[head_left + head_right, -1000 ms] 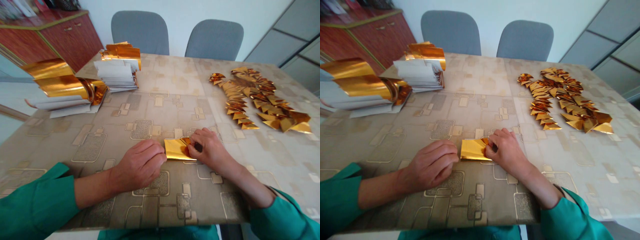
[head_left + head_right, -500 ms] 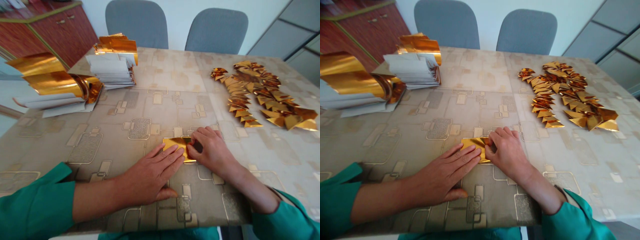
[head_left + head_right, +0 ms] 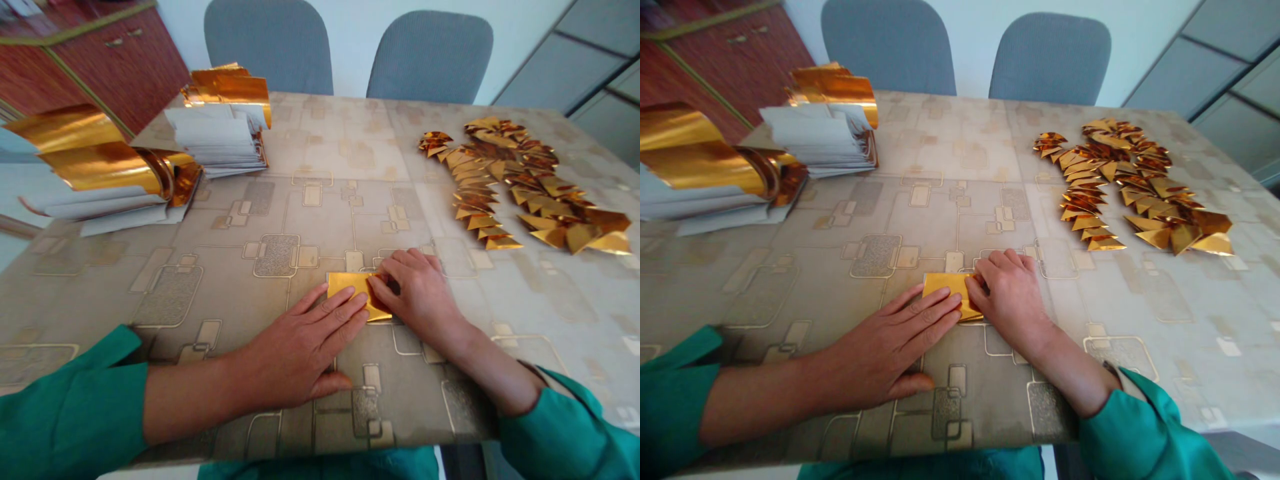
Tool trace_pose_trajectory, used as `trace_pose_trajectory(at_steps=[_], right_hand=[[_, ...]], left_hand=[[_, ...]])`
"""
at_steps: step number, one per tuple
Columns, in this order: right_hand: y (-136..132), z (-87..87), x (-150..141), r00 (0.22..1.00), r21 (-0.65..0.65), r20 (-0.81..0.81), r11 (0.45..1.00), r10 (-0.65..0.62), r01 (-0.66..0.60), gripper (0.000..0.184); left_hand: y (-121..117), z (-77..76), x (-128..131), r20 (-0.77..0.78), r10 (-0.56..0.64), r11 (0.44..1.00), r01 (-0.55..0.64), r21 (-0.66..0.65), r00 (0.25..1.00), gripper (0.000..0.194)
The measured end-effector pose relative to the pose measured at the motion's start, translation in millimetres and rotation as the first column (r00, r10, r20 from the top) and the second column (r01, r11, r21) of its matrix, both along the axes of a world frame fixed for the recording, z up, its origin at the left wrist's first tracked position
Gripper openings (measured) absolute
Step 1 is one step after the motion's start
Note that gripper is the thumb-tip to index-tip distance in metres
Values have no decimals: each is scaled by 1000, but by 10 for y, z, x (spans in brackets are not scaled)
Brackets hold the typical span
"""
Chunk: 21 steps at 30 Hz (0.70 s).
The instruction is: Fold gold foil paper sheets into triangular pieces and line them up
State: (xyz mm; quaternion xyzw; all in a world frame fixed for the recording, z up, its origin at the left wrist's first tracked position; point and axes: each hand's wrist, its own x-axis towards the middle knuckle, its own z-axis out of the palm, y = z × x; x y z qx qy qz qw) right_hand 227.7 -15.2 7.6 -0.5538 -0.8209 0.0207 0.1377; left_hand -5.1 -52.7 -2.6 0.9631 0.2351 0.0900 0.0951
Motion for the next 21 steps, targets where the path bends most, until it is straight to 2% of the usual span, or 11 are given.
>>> trace_pose_trajectory(at_steps=[17,21], right_hand=[[16,-15,-52,997,44,78,999,-20,17,23],[37,6,-9,999,11,19,1000,-30,29,15]], left_hand=[[4,-19,11,-23,-5,1000,5,0,1000,75],[16,-20,8,-22,-9,1000,8,-16,1000,75]])
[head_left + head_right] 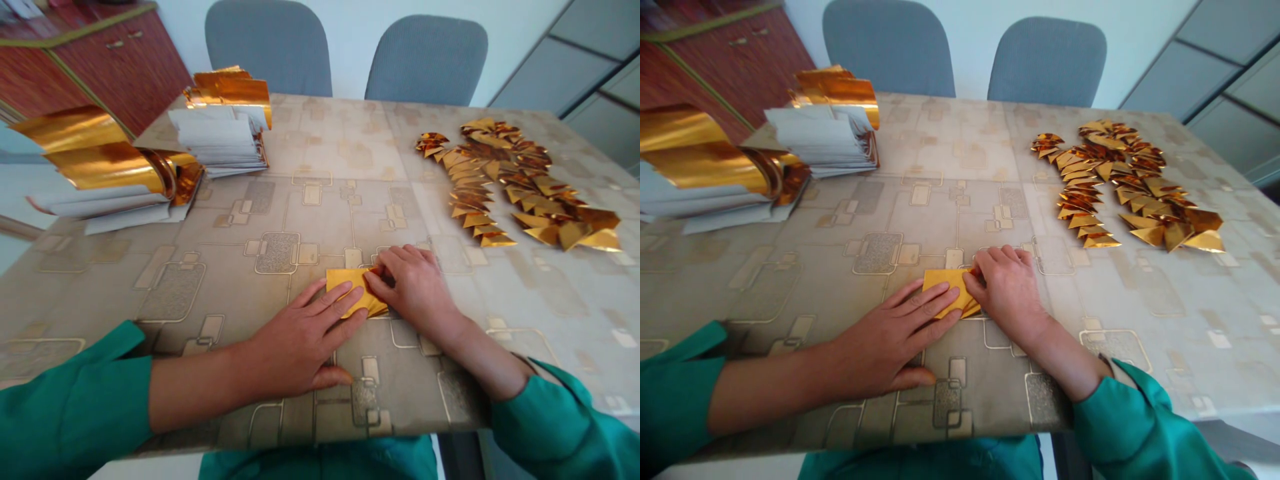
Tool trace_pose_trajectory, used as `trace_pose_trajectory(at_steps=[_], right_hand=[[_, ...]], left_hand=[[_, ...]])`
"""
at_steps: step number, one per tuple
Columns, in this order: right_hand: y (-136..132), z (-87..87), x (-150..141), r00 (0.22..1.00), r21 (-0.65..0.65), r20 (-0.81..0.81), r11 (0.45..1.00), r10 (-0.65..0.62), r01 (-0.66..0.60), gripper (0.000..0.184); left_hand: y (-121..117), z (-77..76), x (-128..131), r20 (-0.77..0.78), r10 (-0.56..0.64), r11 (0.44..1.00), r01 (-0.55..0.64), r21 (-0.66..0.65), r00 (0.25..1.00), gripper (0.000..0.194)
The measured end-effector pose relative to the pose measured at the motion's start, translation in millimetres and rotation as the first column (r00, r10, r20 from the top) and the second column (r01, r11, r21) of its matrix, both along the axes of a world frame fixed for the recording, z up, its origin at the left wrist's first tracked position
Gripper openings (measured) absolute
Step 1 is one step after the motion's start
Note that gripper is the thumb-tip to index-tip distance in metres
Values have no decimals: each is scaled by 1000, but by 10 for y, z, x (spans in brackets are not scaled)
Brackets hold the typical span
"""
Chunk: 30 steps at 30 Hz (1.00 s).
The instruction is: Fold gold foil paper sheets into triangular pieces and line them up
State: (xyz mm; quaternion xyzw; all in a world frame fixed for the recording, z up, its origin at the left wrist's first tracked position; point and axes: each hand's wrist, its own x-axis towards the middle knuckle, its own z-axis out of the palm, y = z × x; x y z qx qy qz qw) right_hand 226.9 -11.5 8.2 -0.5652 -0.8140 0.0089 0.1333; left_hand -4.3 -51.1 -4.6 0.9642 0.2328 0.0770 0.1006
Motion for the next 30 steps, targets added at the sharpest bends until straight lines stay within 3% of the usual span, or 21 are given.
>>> trace_pose_trajectory(at_steps=[4,8,9,15,22,30], right_hand=[[-104,137,101,990,117,-103,989,98,-86,13],[-367,174,134,922,211,-26,904,385,-372,13],[-430,147,135,915,273,-29,884,402,-380,13],[-620,-13,200,921,268,27,885,388,-380,20],[-665,0,254,925,210,68,901,375,-381,30],[-643,10,248,917,192,73,897,392,-399,29]], left_hand=[[19,-11,-4,5,-2,1000,2,5,1000,76],[32,-24,-2,-3,-11,999,11,35,1000,76],[35,-24,-2,-7,-13,999,13,45,1000,77],[70,14,-28,-58,-39,997,43,65,998,80],[203,80,-145,-107,-134,990,139,33,985,81],[215,87,-409,-109,-123,989,130,67,986,68]])
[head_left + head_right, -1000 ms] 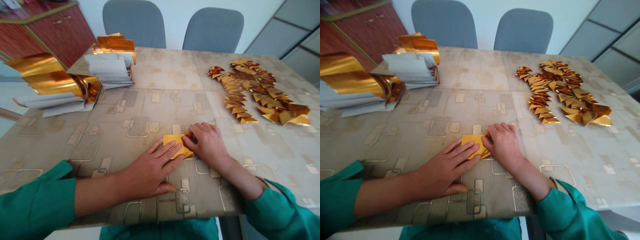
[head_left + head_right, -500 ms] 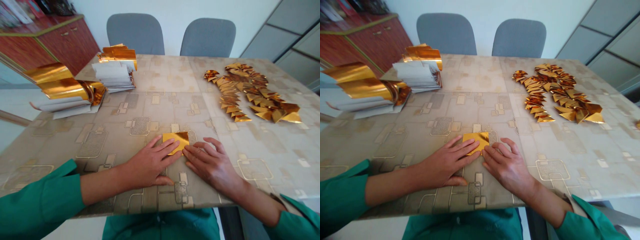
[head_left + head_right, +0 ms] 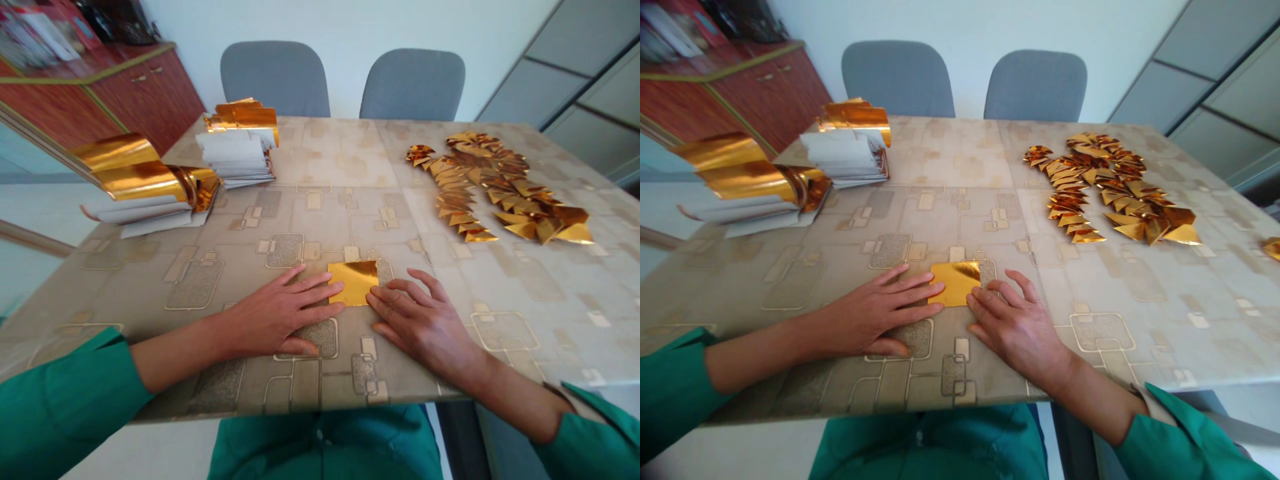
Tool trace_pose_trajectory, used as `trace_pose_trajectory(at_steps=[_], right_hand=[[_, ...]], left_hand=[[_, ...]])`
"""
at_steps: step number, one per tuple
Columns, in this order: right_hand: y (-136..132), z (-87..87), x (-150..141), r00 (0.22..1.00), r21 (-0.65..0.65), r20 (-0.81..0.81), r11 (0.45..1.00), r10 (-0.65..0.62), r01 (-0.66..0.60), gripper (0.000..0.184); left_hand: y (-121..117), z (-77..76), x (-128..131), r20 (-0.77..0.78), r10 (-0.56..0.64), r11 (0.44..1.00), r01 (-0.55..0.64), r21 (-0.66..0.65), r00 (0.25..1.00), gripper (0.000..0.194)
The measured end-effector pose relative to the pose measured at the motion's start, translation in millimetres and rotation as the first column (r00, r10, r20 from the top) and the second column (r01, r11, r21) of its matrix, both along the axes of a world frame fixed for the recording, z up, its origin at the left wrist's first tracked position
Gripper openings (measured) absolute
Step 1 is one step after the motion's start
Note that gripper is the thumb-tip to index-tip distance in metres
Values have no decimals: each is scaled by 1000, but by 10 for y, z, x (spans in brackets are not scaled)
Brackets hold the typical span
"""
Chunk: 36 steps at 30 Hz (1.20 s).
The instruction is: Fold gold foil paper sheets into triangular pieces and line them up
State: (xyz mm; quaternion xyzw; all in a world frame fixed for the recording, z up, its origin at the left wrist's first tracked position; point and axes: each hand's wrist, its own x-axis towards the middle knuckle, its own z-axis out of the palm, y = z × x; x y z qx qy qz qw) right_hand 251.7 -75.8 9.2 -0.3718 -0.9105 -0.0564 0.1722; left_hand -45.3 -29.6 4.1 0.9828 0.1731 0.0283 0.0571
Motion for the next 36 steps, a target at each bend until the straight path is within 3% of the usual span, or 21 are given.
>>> trace_pose_trajectory(at_steps=[9,15,21,23,25,28,32,36], right_hand=[[-5,10,-148,999,21,-17,999,49,-49,25],[-52,57,70,1000,21,-11,1000,13,-13,19],[-8,152,52,1000,13,-17,1000,3,-3,14],[88,190,-42,998,-30,-51,999,35,-37,14],[217,216,-136,995,-159,-60,983,77,-86,16],[398,213,-227,996,-329,-25,940,89,-92,18],[480,155,-235,996,-341,-29,936,81,-86,27],[448,136,-201,995,-334,-58,938,79,-94,17]], left_hand=[[0,32,27,33,7,1000,-7,0,999,70],[-3,1,14,32,8,1000,-8,1,999,67],[38,23,75,132,-1,1000,-4,31,991,45],[62,60,127,157,-20,999,13,46,987,37],[78,99,194,172,-39,998,31,49,984,26],[73,134,312,187,23,999,-28,23,982,17],[41,110,450,186,172,982,-184,49,967,17],[29,33,485,204,133,963,-175,204,970,17]])
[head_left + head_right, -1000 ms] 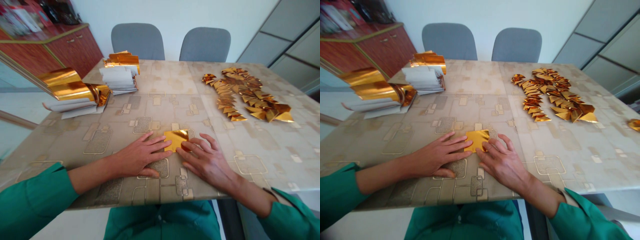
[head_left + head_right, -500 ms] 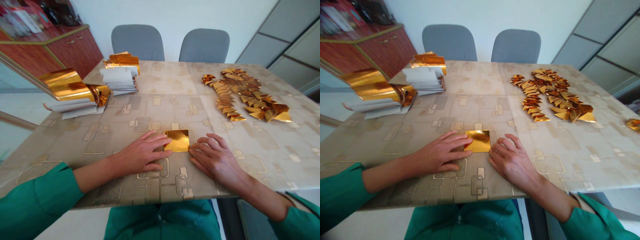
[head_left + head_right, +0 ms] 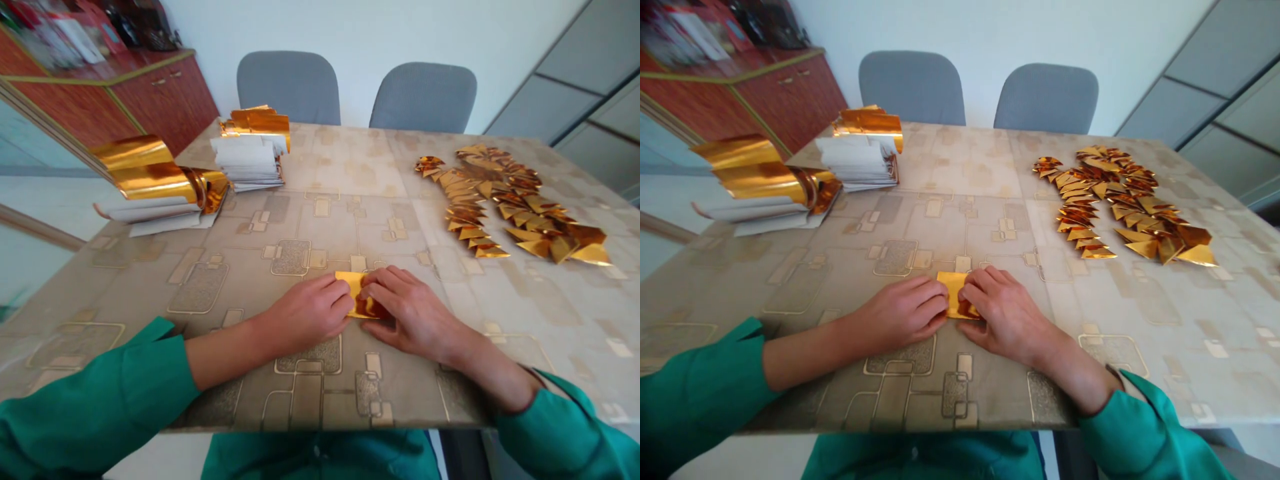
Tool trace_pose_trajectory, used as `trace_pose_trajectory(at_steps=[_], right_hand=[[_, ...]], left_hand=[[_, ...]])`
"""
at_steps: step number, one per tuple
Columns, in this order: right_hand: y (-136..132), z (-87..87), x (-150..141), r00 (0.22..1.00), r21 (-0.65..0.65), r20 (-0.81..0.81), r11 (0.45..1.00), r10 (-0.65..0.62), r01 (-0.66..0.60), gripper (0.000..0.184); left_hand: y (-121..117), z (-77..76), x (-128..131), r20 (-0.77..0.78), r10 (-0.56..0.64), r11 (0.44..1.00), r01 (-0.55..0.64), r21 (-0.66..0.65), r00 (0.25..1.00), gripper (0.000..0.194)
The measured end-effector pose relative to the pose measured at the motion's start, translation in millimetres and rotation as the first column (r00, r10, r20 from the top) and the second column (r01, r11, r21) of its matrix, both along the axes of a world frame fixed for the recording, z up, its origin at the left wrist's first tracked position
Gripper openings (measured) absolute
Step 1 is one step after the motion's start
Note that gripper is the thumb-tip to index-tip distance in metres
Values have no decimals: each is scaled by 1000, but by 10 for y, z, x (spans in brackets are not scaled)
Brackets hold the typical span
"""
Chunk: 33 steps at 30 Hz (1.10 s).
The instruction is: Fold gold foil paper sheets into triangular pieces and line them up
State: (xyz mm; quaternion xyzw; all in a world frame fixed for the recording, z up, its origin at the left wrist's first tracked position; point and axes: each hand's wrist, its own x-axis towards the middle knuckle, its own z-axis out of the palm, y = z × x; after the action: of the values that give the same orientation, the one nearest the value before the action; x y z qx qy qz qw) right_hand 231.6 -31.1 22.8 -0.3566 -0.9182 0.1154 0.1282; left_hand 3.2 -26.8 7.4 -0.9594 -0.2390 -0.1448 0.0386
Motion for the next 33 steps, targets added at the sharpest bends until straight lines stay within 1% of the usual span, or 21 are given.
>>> trace_pose_trajectory(at_steps=[2,3,5,7,9,10,12,14,17,19,21,22,26,30,33], right_hand=[[1,5,16,1000,-7,-9,1000,14,-14,9],[9,6,25,1000,-10,-19,1000,14,-15,6],[36,7,47,998,-20,-59,1000,10,-11,8],[62,8,72,994,-44,-113,999,5,-10,11],[74,13,90,991,-70,-136,997,9,-18,12],[72,17,94,991,-76,-130,997,10,-20,16],[60,25,93,995,-67,-101,998,7,-14,23],[45,28,83,997,-46,-74,999,2,-5,24],[34,19,68,999,-23,-48,1000,-1,0,23],[41,9,66,998,-17,-56,1000,-17,16,18],[56,4,74,995,-31,-97,999,-30,27,10],[65,5,80,992,-47,-124,999,-31,25,9],[99,23,112,981,-105,-195,994,2,-23,15],[126,26,121,972,-155,-236,988,-21,-16,18],[149,-6,108,964,-161,-253,986,-78,38,21]], left_hand=[[3,-26,-14,15,-2,999,1,43,1000,19],[6,-29,-22,29,12,999,-13,41,1000,21],[11,-13,-30,65,49,999,-48,-19,997,21],[16,20,-26,82,62,993,-54,-102,995,21],[19,48,-15,65,45,989,-35,-146,997,31],[22,54,-10,45,34,989,-27,-146,998,33],[28,45,-4,9,18,994,-17,-107,1000,25],[37,15,-7,1,-3,999,3,-34,1000,18],[50,-27,-17,24,-19,998,18,66,1000,21],[54,-29,-17,51,16,997,-19,72,999,23],[50,-10,-12,93,69,997,-73,39,993,27],[45,3,-9,117,95,995,-96,8,989,29],[23,20,-15,165,153,979,-127,-158,974,26],[38,-44,-22,240,242,942,-169,-289,940,12],[73,-82,-10,283,314,901,-190,-390,906,11]])
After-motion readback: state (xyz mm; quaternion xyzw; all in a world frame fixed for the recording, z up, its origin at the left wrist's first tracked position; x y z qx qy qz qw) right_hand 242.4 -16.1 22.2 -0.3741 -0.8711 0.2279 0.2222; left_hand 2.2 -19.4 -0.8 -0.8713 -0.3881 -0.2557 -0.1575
